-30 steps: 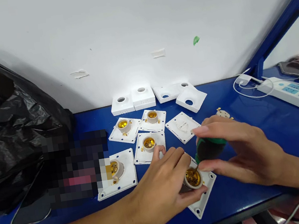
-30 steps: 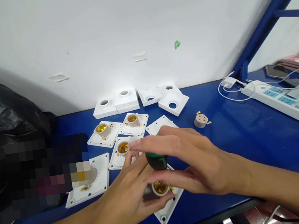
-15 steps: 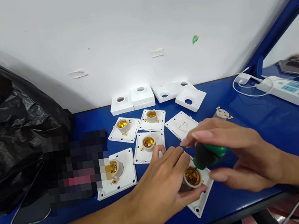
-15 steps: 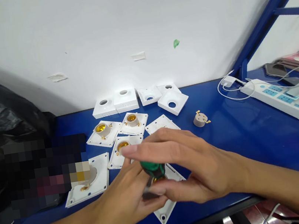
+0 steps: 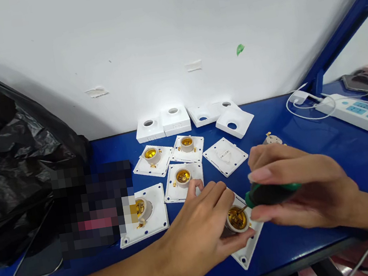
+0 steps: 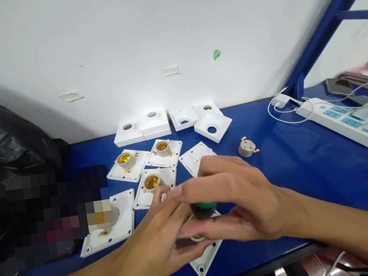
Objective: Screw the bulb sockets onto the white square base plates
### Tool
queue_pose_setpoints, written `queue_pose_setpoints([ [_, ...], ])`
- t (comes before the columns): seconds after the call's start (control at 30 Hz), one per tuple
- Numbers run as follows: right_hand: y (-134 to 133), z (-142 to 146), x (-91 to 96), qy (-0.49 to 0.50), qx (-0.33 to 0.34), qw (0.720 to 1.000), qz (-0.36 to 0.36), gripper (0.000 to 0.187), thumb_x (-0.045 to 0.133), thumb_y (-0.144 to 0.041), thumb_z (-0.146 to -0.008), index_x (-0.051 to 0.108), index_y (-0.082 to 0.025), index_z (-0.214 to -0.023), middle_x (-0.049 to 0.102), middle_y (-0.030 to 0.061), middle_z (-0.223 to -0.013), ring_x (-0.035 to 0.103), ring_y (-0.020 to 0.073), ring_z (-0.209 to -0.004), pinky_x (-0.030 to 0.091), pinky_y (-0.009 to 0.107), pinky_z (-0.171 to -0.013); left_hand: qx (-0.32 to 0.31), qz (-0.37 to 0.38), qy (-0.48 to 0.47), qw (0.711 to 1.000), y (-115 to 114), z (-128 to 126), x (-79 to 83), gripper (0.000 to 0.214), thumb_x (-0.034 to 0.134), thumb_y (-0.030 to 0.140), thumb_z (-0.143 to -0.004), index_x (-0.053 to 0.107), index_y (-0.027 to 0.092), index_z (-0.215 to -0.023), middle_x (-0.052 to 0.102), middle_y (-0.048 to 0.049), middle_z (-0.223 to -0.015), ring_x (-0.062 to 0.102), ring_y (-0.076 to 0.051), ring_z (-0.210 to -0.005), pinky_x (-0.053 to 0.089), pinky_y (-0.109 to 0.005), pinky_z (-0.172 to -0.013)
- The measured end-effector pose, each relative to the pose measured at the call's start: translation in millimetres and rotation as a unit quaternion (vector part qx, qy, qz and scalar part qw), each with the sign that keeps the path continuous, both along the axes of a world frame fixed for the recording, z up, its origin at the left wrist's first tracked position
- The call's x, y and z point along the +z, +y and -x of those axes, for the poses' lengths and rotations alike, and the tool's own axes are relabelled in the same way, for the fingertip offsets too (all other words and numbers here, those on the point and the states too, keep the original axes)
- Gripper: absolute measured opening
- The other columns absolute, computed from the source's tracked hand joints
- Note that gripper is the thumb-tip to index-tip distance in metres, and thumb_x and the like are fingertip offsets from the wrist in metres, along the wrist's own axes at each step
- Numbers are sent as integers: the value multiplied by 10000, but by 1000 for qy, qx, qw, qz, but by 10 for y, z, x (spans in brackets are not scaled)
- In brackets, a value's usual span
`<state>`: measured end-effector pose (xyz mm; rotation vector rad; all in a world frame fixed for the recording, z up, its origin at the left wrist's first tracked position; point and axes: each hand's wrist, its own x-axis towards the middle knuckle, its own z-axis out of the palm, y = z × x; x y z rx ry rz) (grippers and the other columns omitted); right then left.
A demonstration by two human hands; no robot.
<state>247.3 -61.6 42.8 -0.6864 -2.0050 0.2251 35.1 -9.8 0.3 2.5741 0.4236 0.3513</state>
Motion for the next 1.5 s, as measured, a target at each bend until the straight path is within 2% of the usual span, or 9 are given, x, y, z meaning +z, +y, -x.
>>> queue_pose_setpoints([
  [0.17, -33, 32, 32, -14, 11, 1000, -2, 447, 544, -260, -1059, 482, -158, -1489, 717, 91, -1064, 660, 192, -941, 592, 358, -751, 2, 5, -11, 1000, 4, -8, 1, 276, 678, 444, -996, 574, 202, -1077, 659, -59, -1053, 615, -281, -1024, 349, -514, -1072],
  [0.3, -52, 16, 45, 8, -46, 999, -18, 371, 774, -223, -919, 644, -165, -1261, 629, -7, -817, 558, 133, -692, 538, 298, -625, 3, -2, 4, 1000, 8, -4, 2, 263, 673, 426, -1000, 564, 197, -1070, 669, -55, -1059, 627, -269, -1003, 347, -504, -1066],
  [0.47, -20, 24, 58, -15, 13, 1000, 19, 493, 528, -311, -1072, 438, -154, -1530, 725, 90, -1106, 670, 191, -978, 591, 346, -754, 9, -11, -21, 1000, 14, 2, -24, 292, 693, 446, -984, 574, 198, -1081, 673, -69, -1111, 624, -297, -1072, 335, -519, -1086],
  [0.63, 11, 12, 23, 42, -27, 998, -24, 532, 803, -186, -877, 600, -204, -1369, 645, -12, -803, 528, 138, -637, 498, 323, -596, 3, 10, 9, 1000, 3, 2, 23, 263, 710, 410, -982, 582, 199, -1072, 667, -55, -1094, 631, -288, -1065, 345, -511, -1063],
  [0.8, 15, -20, 4, 27, 30, 999, 13, 482, 596, -300, -1030, 517, -144, -1479, 732, 121, -1104, 699, 228, -1019, 598, 380, -804, 9, 10, 3, 1000, -3, 3, 50, 304, 735, 408, -970, 572, 191, -1107, 661, -62, -1118, 617, -284, -1085, 323, -516, -1086],
  [1.0, 48, -19, -43, 84, 3, 995, -52, 626, 811, -108, -835, 604, -197, -1419, 685, 22, -866, 602, 164, -697, 524, 333, -598, 11, -2, 11, 1000, -14, -7, 41, 290, 732, 420, -969, 568, 184, -1008, 649, -42, -1030, 635, -258, -988, 360, -497, -1049],
  [1.17, 56, -23, -41, 46, 37, 998, -15, 534, 655, -162, -959, 534, -165, -1479, 717, 120, -1151, 695, 241, -1045, 611, 397, -799, 9, -15, 2, 1000, -11, -2, 31, 319, 733, 441, -965, 569, 196, -1086, 671, -63, -1102, 635, -278, -1067, 357, -513, -1083],
  [1.3, 30, -35, -53, 57, -46, 996, -55, 637, 840, -135, -807, 624, -278, -1390, 667, 6, -848, 608, 167, -710, 570, 323, -615, 18, -28, 4, 999, -11, -4, 21, 318, 747, 454, -949, 561, 196, -967, 653, -28, -965, 651, -259, -963, 394, -490, -1034],
  [1.5, 2, -49, 14, 8, 18, 999, -41, 539, 646, -196, -972, 527, -179, -1497, 727, 109, -1045, 704, 221, -930, 617, 381, -722, 14, -14, 16, 1000, -30, -5, 76, 326, 740, 440, -963, 577, 198, -1107, 676, -55, -1106, 646, -273, -1068, 369, -507, -1077],
])
